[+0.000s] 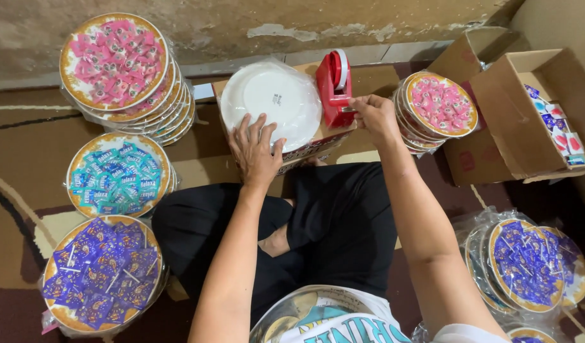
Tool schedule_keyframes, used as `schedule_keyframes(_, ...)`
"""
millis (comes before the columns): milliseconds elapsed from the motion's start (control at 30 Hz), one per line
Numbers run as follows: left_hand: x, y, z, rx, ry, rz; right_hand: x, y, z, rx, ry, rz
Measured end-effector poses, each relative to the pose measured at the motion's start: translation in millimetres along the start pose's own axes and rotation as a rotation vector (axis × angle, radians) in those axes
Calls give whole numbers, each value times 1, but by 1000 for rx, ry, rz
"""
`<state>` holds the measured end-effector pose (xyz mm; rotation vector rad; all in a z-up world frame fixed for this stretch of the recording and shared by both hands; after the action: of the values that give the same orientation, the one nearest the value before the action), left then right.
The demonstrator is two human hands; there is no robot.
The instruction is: Packing individual candy plates into plastic bags, sealing them with a tape dispenser, and organizing them into stacks.
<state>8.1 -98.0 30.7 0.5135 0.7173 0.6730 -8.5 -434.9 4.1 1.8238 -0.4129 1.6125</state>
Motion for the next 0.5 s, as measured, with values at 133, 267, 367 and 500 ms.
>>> schedule_keyframes(133,1,-3,-1,-26,-19,-4,23,4,-29,-20,-88,115)
schedule_keyframes(267,1,-2,-3,-41,-28,10,31,4,-47,-4,-80,225)
schedule_keyframes(367,0,-1,-2,-38,-24,-1,29,4,-55,-29,-82,280)
schedule_keyframes(500,0,2,-2,-46,-24,-16,28,2,-63,-89,-61,276)
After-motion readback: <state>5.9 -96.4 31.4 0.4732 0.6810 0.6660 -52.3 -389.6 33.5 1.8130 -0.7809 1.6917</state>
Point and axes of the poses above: each hand's wrist, its own z-axis towards the middle knuckle, its own y-axis out of the back of the hand, x = y × z, the point moved 10 cm from there along z, towards the middle knuckle, and after that the axes turned 6 degrees about -x, right-handed, at the moved point
